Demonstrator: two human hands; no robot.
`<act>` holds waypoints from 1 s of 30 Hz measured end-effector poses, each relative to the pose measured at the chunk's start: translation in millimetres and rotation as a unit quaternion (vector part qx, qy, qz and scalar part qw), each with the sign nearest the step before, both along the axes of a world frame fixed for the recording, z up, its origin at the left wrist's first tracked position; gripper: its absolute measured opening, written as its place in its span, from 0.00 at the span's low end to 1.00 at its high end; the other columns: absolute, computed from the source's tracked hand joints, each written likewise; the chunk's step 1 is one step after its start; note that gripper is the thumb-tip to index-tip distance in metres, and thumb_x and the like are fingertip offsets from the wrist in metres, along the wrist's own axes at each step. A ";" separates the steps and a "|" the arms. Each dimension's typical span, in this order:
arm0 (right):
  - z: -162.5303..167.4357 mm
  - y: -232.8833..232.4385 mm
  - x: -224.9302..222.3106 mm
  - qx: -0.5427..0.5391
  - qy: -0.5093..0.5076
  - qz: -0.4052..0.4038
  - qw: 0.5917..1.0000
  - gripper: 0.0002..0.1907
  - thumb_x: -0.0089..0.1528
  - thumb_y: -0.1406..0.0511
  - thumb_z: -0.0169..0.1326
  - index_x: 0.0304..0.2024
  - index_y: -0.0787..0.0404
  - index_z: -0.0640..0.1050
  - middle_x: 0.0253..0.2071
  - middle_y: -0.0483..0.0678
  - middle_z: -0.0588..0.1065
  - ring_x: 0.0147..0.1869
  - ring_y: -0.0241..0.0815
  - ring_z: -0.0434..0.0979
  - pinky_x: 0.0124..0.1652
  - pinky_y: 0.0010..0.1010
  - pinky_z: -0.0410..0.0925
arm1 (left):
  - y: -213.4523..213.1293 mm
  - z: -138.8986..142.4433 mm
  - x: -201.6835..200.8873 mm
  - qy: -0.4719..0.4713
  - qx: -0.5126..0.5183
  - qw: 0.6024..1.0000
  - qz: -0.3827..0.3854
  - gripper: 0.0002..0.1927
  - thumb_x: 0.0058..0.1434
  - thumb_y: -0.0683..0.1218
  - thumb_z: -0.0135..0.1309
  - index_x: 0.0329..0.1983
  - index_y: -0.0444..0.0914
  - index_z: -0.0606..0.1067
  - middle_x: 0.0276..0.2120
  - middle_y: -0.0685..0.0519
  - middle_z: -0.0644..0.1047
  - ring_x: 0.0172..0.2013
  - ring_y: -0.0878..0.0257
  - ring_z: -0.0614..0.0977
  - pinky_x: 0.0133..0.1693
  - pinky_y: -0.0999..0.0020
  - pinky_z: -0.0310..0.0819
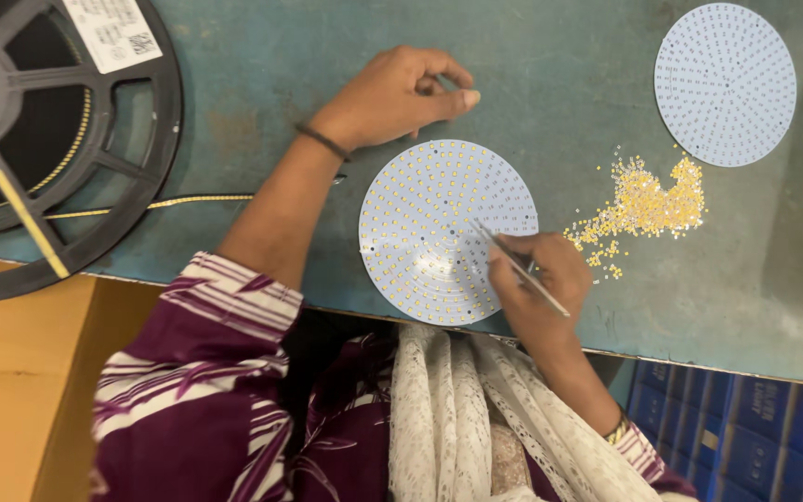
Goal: The person holds a round LED light board steady on the worktable with one hand and uses tweezers to pick small yellow LED chips one at a time from a pile on the table, placing each onto the board's pads and rotating the board as positions fill.
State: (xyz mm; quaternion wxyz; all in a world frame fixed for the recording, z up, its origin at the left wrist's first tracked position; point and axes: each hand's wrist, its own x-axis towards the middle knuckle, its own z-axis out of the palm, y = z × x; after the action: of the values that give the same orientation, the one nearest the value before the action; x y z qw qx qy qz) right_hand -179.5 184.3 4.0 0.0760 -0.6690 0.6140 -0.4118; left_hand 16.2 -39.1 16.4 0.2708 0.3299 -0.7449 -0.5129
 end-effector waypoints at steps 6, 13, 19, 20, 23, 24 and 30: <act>8.7 -5.8 15.7 -0.004 0.063 0.007 0.998 0.08 0.56 0.69 0.68 0.34 0.62 0.80 0.27 0.48 0.74 0.30 0.44 0.72 0.32 0.35 0.64 | 14.6 -6.7 -4.6 -0.038 -0.157 0.987 0.023 0.21 0.61 0.60 0.63 0.44 0.38 0.83 0.30 0.51 0.83 0.32 0.61 0.85 0.36 0.65 0.77; 10.1 -4.7 18.9 0.008 0.060 0.000 0.998 0.08 0.57 0.70 0.68 0.34 0.62 0.80 0.29 0.48 0.76 0.30 0.44 0.72 0.32 0.34 0.64 | 21.0 -6.6 -5.1 -0.048 -0.170 0.984 0.034 0.20 0.59 0.60 0.64 0.42 0.40 0.83 0.28 0.54 0.83 0.32 0.61 0.85 0.36 0.64 0.77; 5.0 4.4 10.6 0.035 0.019 0.002 0.999 0.07 0.58 0.71 0.66 0.36 0.64 0.81 0.28 0.50 0.75 0.28 0.42 0.72 0.30 0.30 0.64 | 20.6 -8.0 -4.0 -0.046 -0.178 0.983 0.027 0.20 0.59 0.59 0.64 0.43 0.39 0.83 0.29 0.53 0.83 0.32 0.61 0.85 0.36 0.64 0.77; 4.2 9.7 5.6 0.026 0.010 0.006 1.000 0.07 0.59 0.71 0.66 0.37 0.65 0.80 0.29 0.50 0.75 0.30 0.41 0.73 0.32 0.30 0.65 | 20.4 -8.5 -3.0 -0.049 -0.174 0.983 0.030 0.20 0.59 0.59 0.64 0.43 0.39 0.83 0.29 0.53 0.83 0.31 0.60 0.84 0.36 0.64 0.77; 5.8 36.5 -20.5 0.023 -0.030 -0.021 0.999 0.06 0.61 0.73 0.64 0.39 0.67 0.79 0.32 0.50 0.76 0.32 0.40 0.74 0.34 0.29 0.65 | 21.0 -10.3 -0.2 -0.045 -0.181 0.982 0.021 0.20 0.61 0.58 0.65 0.45 0.39 0.83 0.31 0.52 0.82 0.31 0.59 0.84 0.36 0.64 0.77; 5.9 47.0 -30.1 0.035 -0.052 -0.050 0.997 0.05 0.62 0.73 0.63 0.38 0.68 0.78 0.32 0.50 0.76 0.32 0.39 0.73 0.34 0.28 0.64 | 21.1 -10.3 2.0 -0.037 -0.197 0.980 0.013 0.20 0.62 0.58 0.65 0.45 0.38 0.83 0.31 0.52 0.83 0.32 0.60 0.84 0.37 0.64 0.77; -2.3 93.2 -65.9 0.029 -0.048 -0.078 0.995 0.07 0.61 0.74 0.63 0.36 0.70 0.76 0.36 0.52 0.78 0.37 0.38 0.76 0.39 0.26 0.67 | 30.3 -1.3 11.3 -0.058 -0.169 0.984 -0.002 0.19 0.64 0.54 0.66 0.49 0.37 0.82 0.34 0.52 0.83 0.26 0.65 0.79 0.32 0.69 0.73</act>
State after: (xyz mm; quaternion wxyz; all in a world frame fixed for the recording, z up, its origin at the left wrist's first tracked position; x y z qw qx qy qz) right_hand -245.4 277.5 1.6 0.0919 -0.5962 0.6716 -0.4301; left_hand 27.5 -8.8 15.1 0.2783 0.3069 -0.8359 -0.3600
